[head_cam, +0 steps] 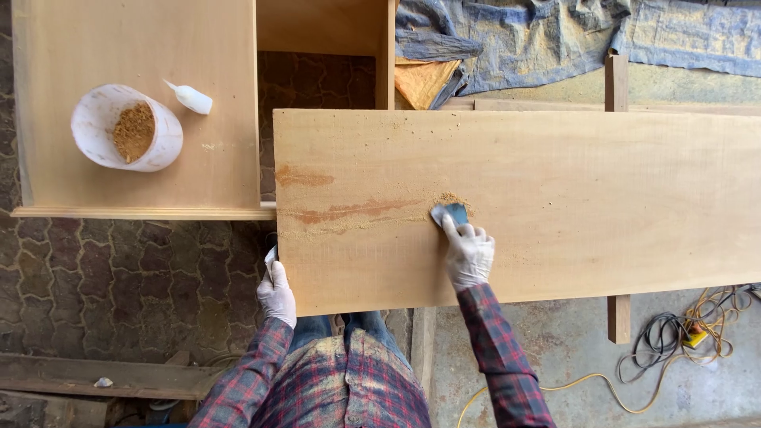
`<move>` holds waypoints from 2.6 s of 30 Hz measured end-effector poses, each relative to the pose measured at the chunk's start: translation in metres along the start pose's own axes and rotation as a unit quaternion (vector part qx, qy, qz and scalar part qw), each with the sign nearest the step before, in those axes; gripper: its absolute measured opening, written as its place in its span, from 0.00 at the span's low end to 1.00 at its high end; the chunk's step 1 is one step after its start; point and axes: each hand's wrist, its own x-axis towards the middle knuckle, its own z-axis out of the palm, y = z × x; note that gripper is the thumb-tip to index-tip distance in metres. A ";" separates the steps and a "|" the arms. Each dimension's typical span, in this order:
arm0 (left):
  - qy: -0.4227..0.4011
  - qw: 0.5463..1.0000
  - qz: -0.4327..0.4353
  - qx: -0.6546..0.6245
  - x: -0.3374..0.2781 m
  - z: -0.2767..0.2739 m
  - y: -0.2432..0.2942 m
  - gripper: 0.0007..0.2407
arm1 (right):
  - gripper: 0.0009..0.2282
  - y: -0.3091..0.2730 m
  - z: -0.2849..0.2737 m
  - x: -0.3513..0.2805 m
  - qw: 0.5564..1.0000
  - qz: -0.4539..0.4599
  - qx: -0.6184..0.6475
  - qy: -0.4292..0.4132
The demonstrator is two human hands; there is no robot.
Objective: The person holds a wooden board steady with one hand and uses a small scraper to spread wood filler paste from a plastic container into a groove along the board's surface, working the paste along the groove and smoothing it across the wood.
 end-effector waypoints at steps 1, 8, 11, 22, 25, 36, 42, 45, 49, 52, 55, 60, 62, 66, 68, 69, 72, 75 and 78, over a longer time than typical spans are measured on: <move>0.000 1.000 0.002 0.000 0.001 -0.001 0.009 0.20 | 0.24 0.002 -0.005 0.004 1.000 0.001 0.000 0.002; 0.000 1.000 0.007 -0.003 -0.001 -0.001 0.009 0.20 | 0.25 0.011 -0.006 0.004 0.999 0.021 -0.005 -0.035; 0.001 1.000 -0.014 0.021 -0.002 -0.001 0.010 0.19 | 0.25 0.034 -0.032 -0.002 0.991 0.094 0.093 -0.006; -0.002 1.000 -0.007 0.028 -0.001 -0.003 0.006 0.20 | 0.17 -0.015 -0.014 0.005 0.881 0.210 0.420 0.060; -0.004 1.000 -0.013 0.013 -0.003 -0.002 0.010 0.20 | 0.20 -0.014 -0.032 -0.013 0.953 0.183 0.243 0.012; -0.010 1.000 0.001 0.014 -0.008 -0.001 0.032 0.21 | 0.25 0.020 -0.024 -0.004 0.981 0.091 0.165 0.055; 0.004 0.999 -0.007 0.049 -0.002 -0.002 0.010 0.21 | 0.23 0.000 -0.015 0.002 0.997 0.050 0.040 0.053; -0.011 1.000 0.004 -0.021 -0.006 0.000 0.020 0.21 | 0.22 0.003 -0.006 0.007 0.996 0.051 -0.020 0.067; -0.009 1.000 -0.004 -0.004 -0.003 -0.004 0.016 0.20 | 0.22 0.005 -0.006 0.004 0.999 0.036 -0.018 0.036; -0.011 0.999 -0.035 -0.029 -0.003 -0.001 0.013 0.20 | 0.22 0.016 -0.008 0.000 0.999 0.025 0.015 0.039; -0.003 1.000 -0.027 -0.014 -0.003 -0.002 0.007 0.21 | 0.23 0.016 0.004 0.001 0.997 0.037 0.003 0.070; -0.002 1.000 -0.021 -0.011 -0.001 -0.002 0.001 0.21 | 0.24 0.015 -0.014 0.007 0.998 0.062 0.004 0.027; 0.000 1.000 -0.017 0.002 -0.004 -0.002 0.006 0.20 | 0.25 0.021 0.008 -0.008 0.998 0.059 0.010 0.027; -0.005 0.999 -0.032 0.003 -0.005 -0.002 0.018 0.20 | 0.22 0.028 -0.013 -0.007 0.997 0.038 0.032 0.065; -0.002 0.999 -0.033 0.004 -0.003 0.000 0.009 0.20 | 0.20 0.035 0.017 -0.011 0.997 0.059 0.016 0.045; 0.003 0.999 -0.033 0.006 -0.002 -0.001 0.005 0.21 | 0.18 0.037 0.032 -0.013 0.996 0.081 0.002 0.026; 0.008 1.000 0.005 0.023 -0.002 -0.001 0.010 0.20 | 0.20 0.031 -0.030 -0.004 0.998 0.041 0.053 0.010; 0.003 0.998 -0.056 0.010 -0.003 -0.001 0.006 0.20 | 0.12 0.073 -0.004 0.006 0.982 0.101 0.162 0.010; 0.009 0.999 -0.030 0.024 -0.004 -0.002 0.009 0.20 | 0.24 0.048 -0.019 0.055 0.981 0.131 0.116 -0.087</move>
